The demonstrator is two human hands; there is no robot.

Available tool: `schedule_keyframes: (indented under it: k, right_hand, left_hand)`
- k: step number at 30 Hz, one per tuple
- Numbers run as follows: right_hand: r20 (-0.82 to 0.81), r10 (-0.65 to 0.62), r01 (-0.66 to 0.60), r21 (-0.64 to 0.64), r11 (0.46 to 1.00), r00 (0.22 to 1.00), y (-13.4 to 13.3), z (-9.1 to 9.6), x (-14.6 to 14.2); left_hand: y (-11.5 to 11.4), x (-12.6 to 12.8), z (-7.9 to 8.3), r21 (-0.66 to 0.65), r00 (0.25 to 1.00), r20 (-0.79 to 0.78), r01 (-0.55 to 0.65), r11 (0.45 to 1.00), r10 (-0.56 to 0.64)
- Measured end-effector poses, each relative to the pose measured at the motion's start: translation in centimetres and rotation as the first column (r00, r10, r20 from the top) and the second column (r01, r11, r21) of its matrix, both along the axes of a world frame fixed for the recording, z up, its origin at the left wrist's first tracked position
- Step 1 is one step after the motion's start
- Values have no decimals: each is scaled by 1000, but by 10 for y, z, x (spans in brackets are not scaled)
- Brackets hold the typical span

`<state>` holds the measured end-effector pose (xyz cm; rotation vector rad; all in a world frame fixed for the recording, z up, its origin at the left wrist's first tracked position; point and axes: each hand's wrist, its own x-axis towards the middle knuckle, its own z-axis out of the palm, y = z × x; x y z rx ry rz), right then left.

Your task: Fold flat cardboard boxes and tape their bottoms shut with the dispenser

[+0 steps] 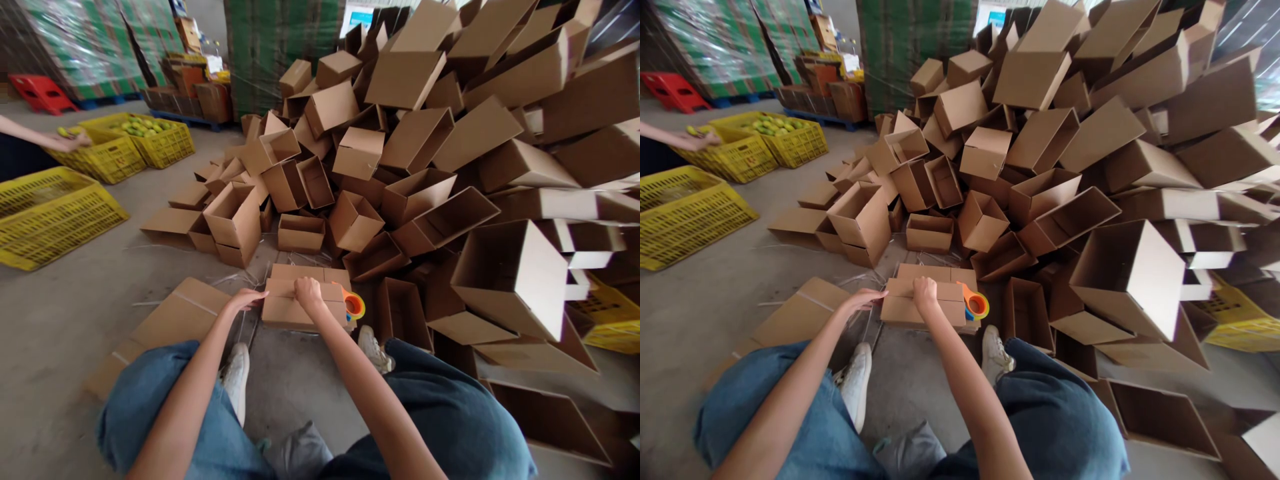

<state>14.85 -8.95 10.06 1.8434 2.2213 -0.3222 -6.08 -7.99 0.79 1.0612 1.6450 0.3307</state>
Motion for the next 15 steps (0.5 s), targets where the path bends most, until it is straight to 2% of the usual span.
schedule_keyframes:
  k: [7, 15]
  right_hand:
    - [-7, -40, 40, -5, 999, 999, 0, -8, -1]
    - [12, -117, 118, -74, 990, 993, 31, -23, -7]
  left_hand:
    - [6, 0, -7, 18, 999, -40, -33, 999, 34]
    - [14, 1, -32, 181, 992, -112, -42, 983, 63]
